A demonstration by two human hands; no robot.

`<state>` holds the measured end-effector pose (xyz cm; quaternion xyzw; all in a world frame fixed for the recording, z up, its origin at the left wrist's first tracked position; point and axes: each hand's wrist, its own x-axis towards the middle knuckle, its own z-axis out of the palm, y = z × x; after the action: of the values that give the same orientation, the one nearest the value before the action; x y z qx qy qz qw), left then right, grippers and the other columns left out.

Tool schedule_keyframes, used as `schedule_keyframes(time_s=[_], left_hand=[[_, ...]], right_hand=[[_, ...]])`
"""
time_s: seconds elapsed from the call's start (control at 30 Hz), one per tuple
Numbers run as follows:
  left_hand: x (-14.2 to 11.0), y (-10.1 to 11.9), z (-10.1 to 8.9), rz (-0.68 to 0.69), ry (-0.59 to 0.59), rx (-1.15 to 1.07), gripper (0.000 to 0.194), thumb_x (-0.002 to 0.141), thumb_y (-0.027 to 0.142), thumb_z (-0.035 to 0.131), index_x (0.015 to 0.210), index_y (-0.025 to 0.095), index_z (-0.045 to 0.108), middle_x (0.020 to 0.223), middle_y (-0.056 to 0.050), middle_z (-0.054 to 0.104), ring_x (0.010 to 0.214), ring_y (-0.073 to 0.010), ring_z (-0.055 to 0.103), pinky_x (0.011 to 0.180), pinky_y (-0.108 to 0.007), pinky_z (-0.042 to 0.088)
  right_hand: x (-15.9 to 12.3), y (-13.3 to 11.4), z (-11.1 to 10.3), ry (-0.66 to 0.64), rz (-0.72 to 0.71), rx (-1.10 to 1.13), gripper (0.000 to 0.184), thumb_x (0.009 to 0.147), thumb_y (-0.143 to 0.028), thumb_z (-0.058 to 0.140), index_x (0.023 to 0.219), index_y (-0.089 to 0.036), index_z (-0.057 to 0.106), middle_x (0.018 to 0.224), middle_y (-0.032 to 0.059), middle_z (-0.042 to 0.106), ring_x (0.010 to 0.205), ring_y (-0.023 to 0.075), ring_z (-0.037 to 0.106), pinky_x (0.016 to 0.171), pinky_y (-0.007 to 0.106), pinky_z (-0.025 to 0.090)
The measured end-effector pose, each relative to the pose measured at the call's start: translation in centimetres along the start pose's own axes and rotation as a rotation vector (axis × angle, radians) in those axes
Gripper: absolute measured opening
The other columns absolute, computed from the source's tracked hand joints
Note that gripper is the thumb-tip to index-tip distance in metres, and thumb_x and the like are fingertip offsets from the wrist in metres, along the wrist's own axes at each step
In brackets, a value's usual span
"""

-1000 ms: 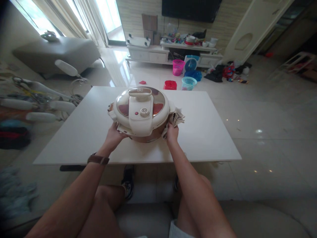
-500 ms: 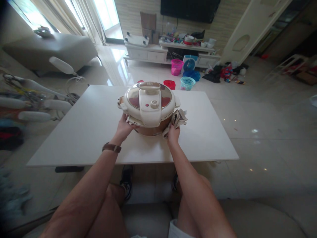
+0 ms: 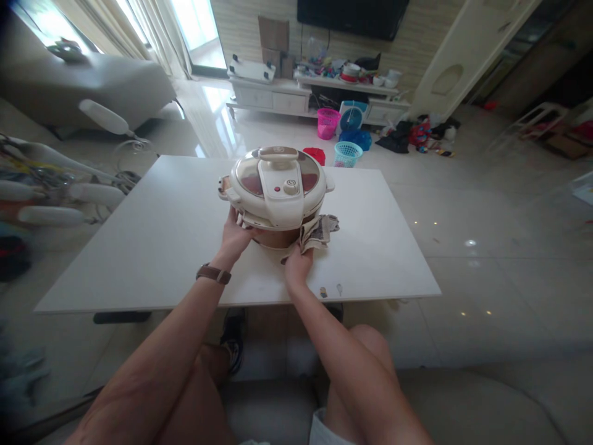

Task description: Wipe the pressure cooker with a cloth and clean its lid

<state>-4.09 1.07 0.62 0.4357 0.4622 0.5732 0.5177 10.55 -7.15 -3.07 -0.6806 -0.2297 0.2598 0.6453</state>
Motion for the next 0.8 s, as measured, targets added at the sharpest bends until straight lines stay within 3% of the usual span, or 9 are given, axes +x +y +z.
schedule_keyframes(time_s=[0.27, 0.4, 0.5, 0.57, 0.8], left_hand=[[-0.9, 0.9, 0.1, -0.005, -0.003, 0.030, 0.131, 0.051, 0.002, 0.095, 0.165, 0.032, 0.036, 0.153, -0.014, 0.059, 0.147, -0.0304, 0.053, 0.109, -0.036, 0.055], [-1.2, 1.3, 0.4, -0.012, 0.021, 0.047, 0.125, 0.054, 0.001, 0.092, 0.162, 0.035, 0.039, 0.161, -0.012, 0.051, 0.147, -0.0309, 0.051, 0.110, -0.038, 0.055], [-1.2, 1.3, 0.3, -0.018, 0.028, 0.055, 0.122, 0.054, 0.000, 0.092, 0.160, 0.034, 0.043, 0.165, -0.013, 0.046, 0.145, -0.0311, 0.054, 0.110, -0.039, 0.056], [-1.2, 1.2, 0.2, -0.016, 0.028, 0.069, 0.120, 0.054, 0.001, 0.092, 0.159, 0.033, 0.044, 0.165, -0.013, 0.045, 0.144, -0.0310, 0.055, 0.110, -0.040, 0.056], [-1.4, 1.0, 0.2, -0.008, 0.046, 0.094, 0.118, 0.057, 0.002, 0.090, 0.160, 0.035, 0.043, 0.167, -0.012, 0.044, 0.147, -0.0313, 0.052, 0.113, -0.041, 0.055]], right_hand=[[5.1, -3.2, -0.9, -0.041, -0.116, 0.034, 0.046, 0.082, -0.037, 0.055, 0.122, -0.017, 0.066, 0.130, 0.0135, 0.073, 0.126, 0.0257, 0.064, 0.114, 0.041, 0.045], [1.2, -2.8, -0.8, -0.104, -0.096, 0.018, 0.045, 0.086, -0.045, 0.054, 0.121, -0.019, 0.067, 0.123, 0.0132, 0.075, 0.123, 0.0268, 0.065, 0.108, 0.041, 0.049], [-2.5, -2.1, -0.4, -0.123, -0.060, 0.005, 0.044, 0.088, -0.049, 0.054, 0.117, -0.019, 0.070, 0.123, 0.0157, 0.075, 0.131, 0.0282, 0.062, 0.112, 0.040, 0.047], [-3.2, -1.8, -0.2, -0.127, -0.048, 0.012, 0.044, 0.089, -0.048, 0.053, 0.118, -0.020, 0.070, 0.126, 0.0157, 0.074, 0.135, 0.0272, 0.060, 0.115, 0.040, 0.045], [2.8, -0.8, 0.4, -0.059, 0.071, 0.128, 0.054, 0.085, -0.036, 0.056, 0.136, -0.019, 0.062, 0.146, 0.0128, 0.066, 0.137, 0.0238, 0.061, 0.118, 0.042, 0.045]])
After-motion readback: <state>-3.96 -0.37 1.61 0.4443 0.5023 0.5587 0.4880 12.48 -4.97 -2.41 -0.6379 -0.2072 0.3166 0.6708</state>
